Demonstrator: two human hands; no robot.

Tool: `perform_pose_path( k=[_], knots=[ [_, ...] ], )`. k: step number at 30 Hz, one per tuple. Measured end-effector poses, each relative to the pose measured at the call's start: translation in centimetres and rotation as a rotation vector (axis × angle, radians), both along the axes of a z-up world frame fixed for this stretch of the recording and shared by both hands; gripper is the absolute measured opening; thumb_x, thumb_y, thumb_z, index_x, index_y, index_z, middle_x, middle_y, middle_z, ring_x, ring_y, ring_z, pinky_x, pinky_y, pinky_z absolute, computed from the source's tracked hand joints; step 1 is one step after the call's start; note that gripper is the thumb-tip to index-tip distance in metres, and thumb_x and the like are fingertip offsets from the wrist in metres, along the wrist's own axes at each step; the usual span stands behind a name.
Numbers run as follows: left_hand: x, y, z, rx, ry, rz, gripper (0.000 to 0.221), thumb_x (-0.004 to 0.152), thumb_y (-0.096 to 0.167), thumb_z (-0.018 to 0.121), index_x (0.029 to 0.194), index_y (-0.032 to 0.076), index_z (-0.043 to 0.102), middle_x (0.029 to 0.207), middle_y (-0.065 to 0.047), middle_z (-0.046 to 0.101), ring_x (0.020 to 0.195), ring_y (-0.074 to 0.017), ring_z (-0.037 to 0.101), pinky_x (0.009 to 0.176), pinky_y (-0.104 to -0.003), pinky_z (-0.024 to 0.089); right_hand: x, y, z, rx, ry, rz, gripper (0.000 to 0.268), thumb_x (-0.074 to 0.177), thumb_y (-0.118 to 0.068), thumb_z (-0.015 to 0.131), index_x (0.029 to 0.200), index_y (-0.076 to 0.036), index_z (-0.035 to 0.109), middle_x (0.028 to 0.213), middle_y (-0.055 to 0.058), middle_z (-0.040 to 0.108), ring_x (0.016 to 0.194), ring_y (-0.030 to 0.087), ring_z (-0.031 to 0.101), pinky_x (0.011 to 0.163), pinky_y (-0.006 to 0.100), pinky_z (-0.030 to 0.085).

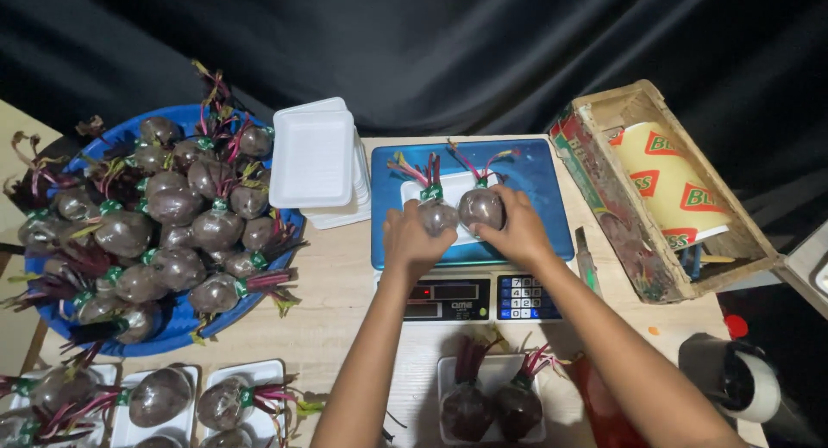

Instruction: The person picks up bagged beets from a large pile in a bowl, weighs them individually on a digital scale, and places them onto white plastic trays.

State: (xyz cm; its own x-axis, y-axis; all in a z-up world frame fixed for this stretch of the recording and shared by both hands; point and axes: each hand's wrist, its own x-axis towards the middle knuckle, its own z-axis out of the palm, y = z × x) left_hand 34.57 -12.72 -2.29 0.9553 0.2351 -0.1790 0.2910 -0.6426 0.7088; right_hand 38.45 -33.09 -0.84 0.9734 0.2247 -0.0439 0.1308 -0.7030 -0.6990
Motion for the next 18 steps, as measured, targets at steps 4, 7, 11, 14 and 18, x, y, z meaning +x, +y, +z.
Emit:
perform_pose_path(
  k=[4, 7, 11, 14, 18],
  knots=[
    [-1.0, -0.2, 2.1, -0.035, 0.035, -0.005, 0.096, 0.068, 0.056, 0.068, 0.146, 0.006, 0.047, 0.128, -0.023, 0.05, 0.126, -0.0414, 0.05, 0.104, -0.048, 0.045, 1.4, -0.9, -2.1, -0.04, -0.009, 0.04, 0.081, 0.077, -0.039, 0.083, 0.147, -0.02, 0.05, 0.13, 0.021, 0.056, 0.127, 0.046, 0.058, 0.108, 0.052, 0.047],
    [-1.3, -0.6, 1.7, -0.029, 0.028, -0.009, 0.095, 0.069, 0.056, 0.07, 0.147, 0.007, 0.045, 0.133, -0.022, 0.046, 0.13, -0.0446, 0.045, 0.108, -0.05, 0.043, 1.1, -1.0, -1.5, -0.041, -0.024, 0.07, 0.078, 0.079, -0.037, 0.083, 0.147, -0.018, 0.05, 0.129, 0.023, 0.057, 0.128, 0.047, 0.057, 0.109, 0.052, 0.047],
    [-3.1, -1.1, 4.8, -0.115, -0.046, 0.018, 0.099, 0.069, 0.043, 0.072, 0.152, -0.001, 0.04, 0.134, -0.029, 0.042, 0.13, -0.0488, 0.042, 0.107, -0.052, 0.042, -0.9, -0.7, 1.8, 0.005, -0.003, 0.073, 0.089, 0.081, -0.035, 0.083, 0.154, -0.013, 0.038, 0.133, 0.031, 0.052, 0.133, 0.05, 0.052, 0.112, 0.055, 0.043],
    [-4.5, -0.3, 6.2, -0.124, -0.092, 0.018, 0.101, 0.071, 0.041, 0.075, 0.155, -0.002, 0.038, 0.136, -0.031, 0.038, 0.132, -0.053, 0.038, 0.109, -0.056, 0.039, -2.7, -1.4, 3.2, 0.026, -0.042, 0.023, 0.102, 0.08, -0.036, 0.086, 0.16, -0.006, 0.03, 0.135, 0.035, 0.051, 0.132, 0.052, 0.052, 0.11, 0.057, 0.044],
    [-9.4, 2.2, 10.1, -0.237, -0.322, 0.083, 0.082, 0.082, 0.029, 0.082, 0.148, -0.006, 0.048, 0.138, -0.046, 0.04, 0.139, -0.0682, 0.027, 0.114, -0.064, 0.03, -5.5, -5.0, 2.9, 0.248, -0.115, -0.109, 0.09, 0.089, -0.03, 0.081, 0.158, 0.002, 0.033, 0.131, 0.037, 0.057, 0.115, 0.048, 0.064, 0.092, 0.056, 0.056]
  ],
)
